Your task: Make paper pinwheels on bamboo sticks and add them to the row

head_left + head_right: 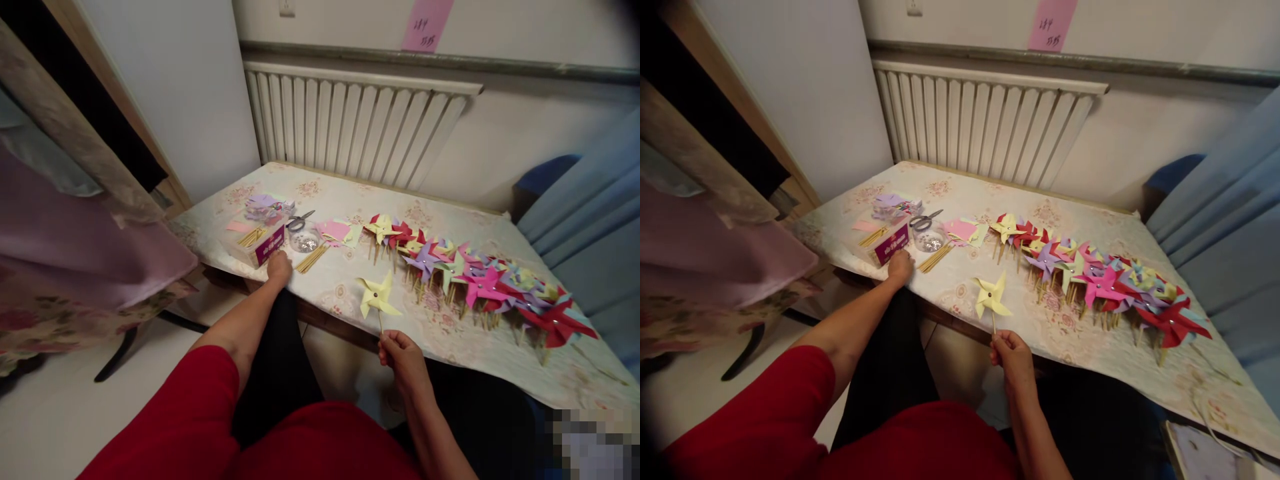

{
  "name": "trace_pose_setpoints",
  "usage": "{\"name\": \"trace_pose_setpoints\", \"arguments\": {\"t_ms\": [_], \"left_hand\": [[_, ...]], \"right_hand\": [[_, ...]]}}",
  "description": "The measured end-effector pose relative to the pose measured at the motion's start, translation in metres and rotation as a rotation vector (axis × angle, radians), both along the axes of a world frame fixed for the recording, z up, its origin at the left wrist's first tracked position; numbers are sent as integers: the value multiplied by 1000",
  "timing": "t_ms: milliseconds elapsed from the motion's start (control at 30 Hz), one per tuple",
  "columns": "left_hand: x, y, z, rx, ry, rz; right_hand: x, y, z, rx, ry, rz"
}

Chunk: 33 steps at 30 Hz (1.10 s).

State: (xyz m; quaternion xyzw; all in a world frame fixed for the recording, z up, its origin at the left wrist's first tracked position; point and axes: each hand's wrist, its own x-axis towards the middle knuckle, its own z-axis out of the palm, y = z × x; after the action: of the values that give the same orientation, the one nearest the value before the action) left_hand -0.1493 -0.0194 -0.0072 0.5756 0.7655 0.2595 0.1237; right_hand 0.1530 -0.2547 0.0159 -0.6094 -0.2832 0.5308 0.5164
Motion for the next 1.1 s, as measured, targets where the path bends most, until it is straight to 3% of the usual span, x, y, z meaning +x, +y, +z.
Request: {"name": "trace_pose_setpoints", "arguments": {"t_ms": [233,433,600,833,1100], "left_hand": [[1,22,-2,-25,-166,106],[-8,7,-6,77,-324,47],[-14,-2,-12,156,-571,31],[-19,-5,-11,152,-963,33],[-18,-8,-4,145,-1172,46]], "right_hand": [[2,7,-7,-26,-3,-24],[7,9,-14,-14,33,-18],[15,9,-19,-11,36,-37],[19,9,-20,-16,47,-54],[20,15,-23,-36,29,-71]]}}
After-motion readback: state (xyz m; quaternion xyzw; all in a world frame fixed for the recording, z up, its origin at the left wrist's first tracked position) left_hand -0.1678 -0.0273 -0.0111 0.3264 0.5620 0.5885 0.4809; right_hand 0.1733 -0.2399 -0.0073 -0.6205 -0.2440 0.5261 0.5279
